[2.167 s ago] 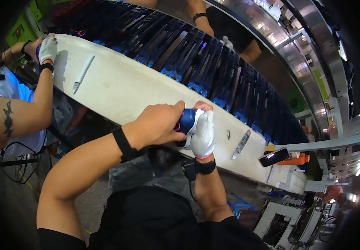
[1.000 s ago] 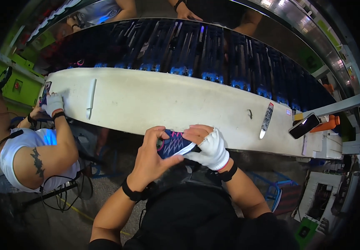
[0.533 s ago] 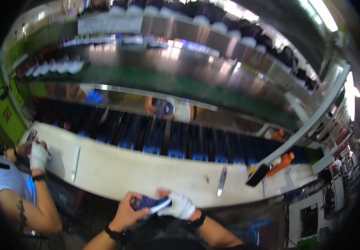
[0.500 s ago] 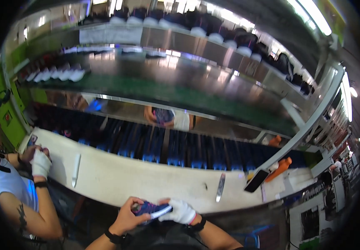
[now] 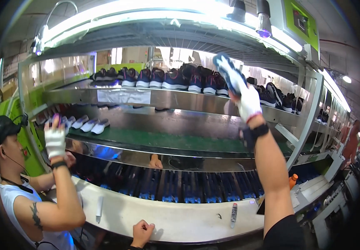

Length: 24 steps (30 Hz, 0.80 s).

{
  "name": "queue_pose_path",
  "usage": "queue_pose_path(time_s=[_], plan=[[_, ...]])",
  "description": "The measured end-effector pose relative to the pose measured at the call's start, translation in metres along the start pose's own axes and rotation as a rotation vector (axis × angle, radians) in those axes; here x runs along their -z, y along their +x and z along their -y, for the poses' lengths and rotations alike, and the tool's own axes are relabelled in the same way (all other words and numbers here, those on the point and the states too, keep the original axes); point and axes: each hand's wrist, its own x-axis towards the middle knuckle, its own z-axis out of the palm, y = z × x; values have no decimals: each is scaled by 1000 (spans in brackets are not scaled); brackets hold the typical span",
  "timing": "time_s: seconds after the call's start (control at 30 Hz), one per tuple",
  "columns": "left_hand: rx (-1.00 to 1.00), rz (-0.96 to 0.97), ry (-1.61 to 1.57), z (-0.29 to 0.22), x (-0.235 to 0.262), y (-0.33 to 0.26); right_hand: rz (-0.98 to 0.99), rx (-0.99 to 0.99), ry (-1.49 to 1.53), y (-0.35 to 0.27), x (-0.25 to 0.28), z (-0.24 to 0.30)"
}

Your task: Checking and assembling shoe components on a factory line.

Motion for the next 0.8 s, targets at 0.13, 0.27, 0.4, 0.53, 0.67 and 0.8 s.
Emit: queue_pose_path(time_s=[0.13,0.27,0.4,0.53,0.67,0.8], plan=[[49,26,-9,21,-2,-2,-190,245,-649,99,-7,-12],[1,13,-12,4,0,-9,67,409,-1068,57,4,-56],[18,36,26,7,4,-12,205,927,-1092,-25,0,-91],[-24,95,207,10,9,-14,610,697,-1085,-114,-25,-128],[41,493,385,-13,10,38,1129,296,-1511,-173,-79,-114],[-149,383,604,-18,-7,132,970,488,-1376,-167,-107,-185]])
